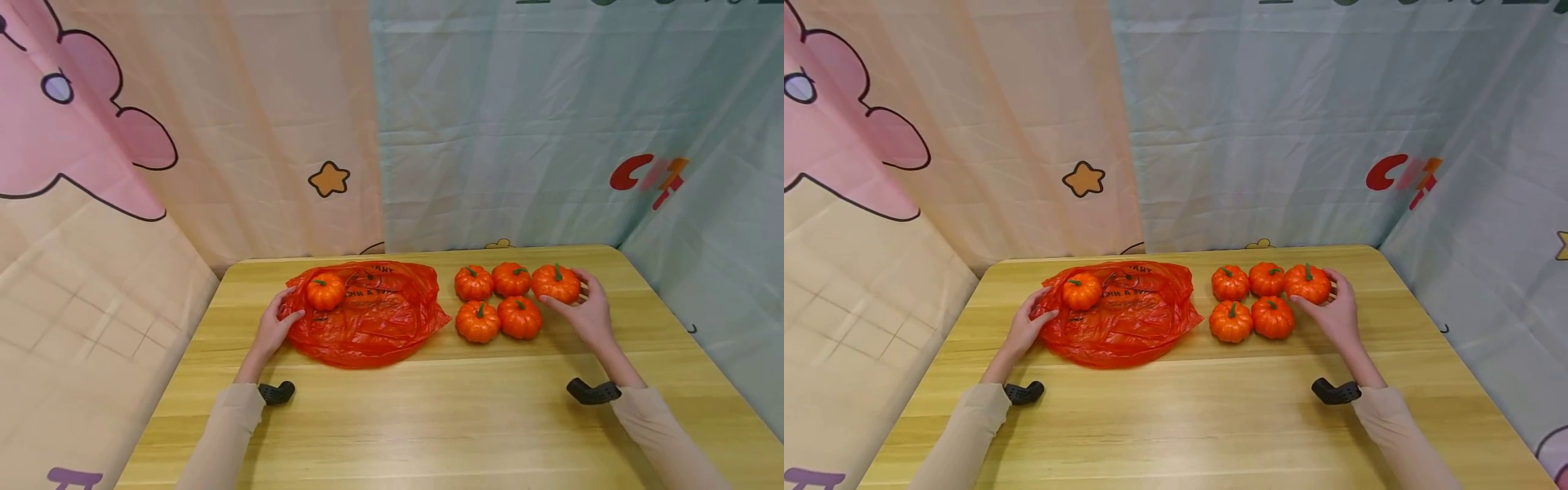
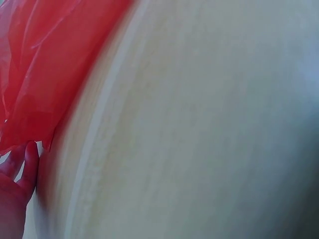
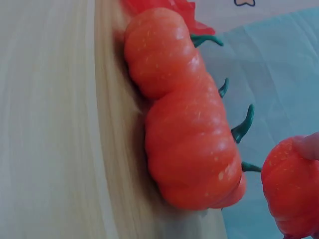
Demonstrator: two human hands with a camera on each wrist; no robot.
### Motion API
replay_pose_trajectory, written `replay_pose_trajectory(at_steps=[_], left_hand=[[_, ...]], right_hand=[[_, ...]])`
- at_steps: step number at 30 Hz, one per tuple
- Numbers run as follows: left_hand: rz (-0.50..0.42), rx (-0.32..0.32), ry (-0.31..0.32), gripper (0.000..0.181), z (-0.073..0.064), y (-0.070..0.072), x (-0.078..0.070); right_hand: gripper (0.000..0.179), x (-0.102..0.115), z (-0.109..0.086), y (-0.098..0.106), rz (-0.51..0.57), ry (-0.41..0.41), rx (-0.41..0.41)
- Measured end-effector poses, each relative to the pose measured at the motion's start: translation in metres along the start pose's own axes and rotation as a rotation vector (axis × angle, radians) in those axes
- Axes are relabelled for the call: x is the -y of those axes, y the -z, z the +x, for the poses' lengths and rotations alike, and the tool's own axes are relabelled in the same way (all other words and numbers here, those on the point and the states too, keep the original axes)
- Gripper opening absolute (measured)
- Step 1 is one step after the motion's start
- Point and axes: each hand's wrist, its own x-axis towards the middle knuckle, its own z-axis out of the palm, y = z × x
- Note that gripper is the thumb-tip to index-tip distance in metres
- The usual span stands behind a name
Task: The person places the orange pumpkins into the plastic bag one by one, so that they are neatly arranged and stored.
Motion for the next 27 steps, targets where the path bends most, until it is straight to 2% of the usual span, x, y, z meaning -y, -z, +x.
replay_pose_trajectory(at_steps=[5,8,14,27], left_hand=[[0.003,-0.001,0.006,0.058,0.0,0.001,0.0],[0.006,-0.014,-0.015,0.058,0.003,0.0,0.011],[0.003,-0.012,-0.035,0.059,0.003,0.0,0.013],[0.0,-0.005,-0.026,0.059,0.003,0.0,0.013]], right_hand=[[0.081,0.013,-0.003,-0.004,0.009,0.033,-0.009],[0.082,0.018,-0.005,-0.008,0.014,0.046,-0.007],[0.081,0.026,-0.008,-0.017,0.041,0.06,0.008],[0.079,0.056,-0.026,-0.049,0.165,0.064,0.039]])
